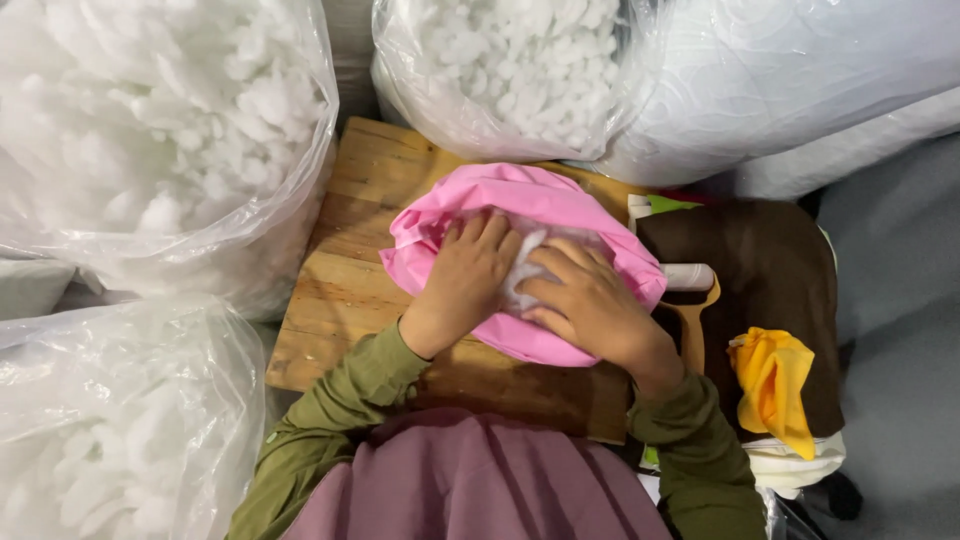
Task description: The person smooths a pink fabric on a wooden board using a lint roller, then folds it into a pouch shape. They repeatedly take handfuls of white cotton from large plastic bags and stuff them into the pink pouch, pressing and adjusting the filling to distribute it evenly.
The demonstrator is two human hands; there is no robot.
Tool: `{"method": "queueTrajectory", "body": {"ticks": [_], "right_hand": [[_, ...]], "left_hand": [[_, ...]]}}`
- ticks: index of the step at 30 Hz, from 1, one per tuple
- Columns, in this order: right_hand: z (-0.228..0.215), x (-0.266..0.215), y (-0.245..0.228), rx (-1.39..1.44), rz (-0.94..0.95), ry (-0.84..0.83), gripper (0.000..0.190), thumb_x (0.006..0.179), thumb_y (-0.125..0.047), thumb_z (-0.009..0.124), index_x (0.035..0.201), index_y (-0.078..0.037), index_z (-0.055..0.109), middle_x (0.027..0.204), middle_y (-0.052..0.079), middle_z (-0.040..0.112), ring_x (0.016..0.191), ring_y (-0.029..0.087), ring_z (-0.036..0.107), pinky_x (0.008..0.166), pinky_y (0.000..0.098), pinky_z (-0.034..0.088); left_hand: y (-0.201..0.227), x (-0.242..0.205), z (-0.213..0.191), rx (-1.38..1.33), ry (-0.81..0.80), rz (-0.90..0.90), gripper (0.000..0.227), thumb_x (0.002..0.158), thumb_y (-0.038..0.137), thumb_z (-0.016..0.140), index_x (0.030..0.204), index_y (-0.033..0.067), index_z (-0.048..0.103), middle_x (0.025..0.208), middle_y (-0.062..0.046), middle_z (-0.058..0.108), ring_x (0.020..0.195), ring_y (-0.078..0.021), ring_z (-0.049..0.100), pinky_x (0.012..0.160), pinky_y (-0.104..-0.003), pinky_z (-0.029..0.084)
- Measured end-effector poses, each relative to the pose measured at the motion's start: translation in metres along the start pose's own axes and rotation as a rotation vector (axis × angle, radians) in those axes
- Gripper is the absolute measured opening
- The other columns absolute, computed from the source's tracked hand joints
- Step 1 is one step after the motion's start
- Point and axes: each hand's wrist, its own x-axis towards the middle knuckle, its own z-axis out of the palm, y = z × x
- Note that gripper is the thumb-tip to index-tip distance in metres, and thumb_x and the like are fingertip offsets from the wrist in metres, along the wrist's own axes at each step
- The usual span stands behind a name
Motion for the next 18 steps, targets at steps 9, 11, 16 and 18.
{"method": "queueTrajectory", "body": {"ticks": [9,11,16,18], "right_hand": [[-0.035,0.003,0.012,0.348,0.409,-0.333,0.044,0.088,-0.037,0.068,0.124,-0.011,0.071,0.115,0.024,0.075,0.109,0.046,0.070,0.089,0.0548,0.055],[-0.033,-0.007,0.015,0.350,0.301,-0.180,0.036,0.093,-0.028,0.064,0.126,-0.015,0.071,0.120,0.021,0.072,0.112,0.045,0.068,0.091,0.0524,0.055],[-0.001,0.004,0.020,0.162,0.127,0.139,0.032,0.101,-0.019,0.058,0.132,-0.018,0.066,0.131,0.011,0.063,0.120,0.034,0.063,0.098,0.0444,0.052],[0.034,0.009,0.025,0.076,0.131,0.015,0.055,0.087,-0.031,0.075,0.139,-0.020,0.061,0.138,0.016,0.054,0.129,0.039,0.055,0.104,0.0496,0.048]], "left_hand": [[-0.042,-0.039,0.026,-0.115,-0.249,-0.086,0.062,0.059,0.054,0.087,0.110,0.0198,0.075,0.101,-0.008,0.074,0.092,-0.0342,0.073,0.069,-0.049,0.062],[-0.036,-0.041,-0.025,-0.277,-0.162,-0.018,0.046,0.073,0.046,0.080,0.107,0.0155,0.075,0.112,-0.013,0.073,0.099,-0.0392,0.072,0.076,-0.052,0.059],[-0.021,-0.014,-0.016,-0.426,0.103,0.054,0.022,0.094,0.015,0.063,0.115,0.0085,0.068,0.111,-0.019,0.072,0.104,-0.0423,0.070,0.084,-0.051,0.057],[-0.018,-0.004,0.025,-0.091,-0.015,-0.074,0.049,0.082,0.014,0.073,0.129,0.0197,0.062,0.130,-0.010,0.063,0.127,-0.0356,0.056,0.099,-0.055,0.049]]}}
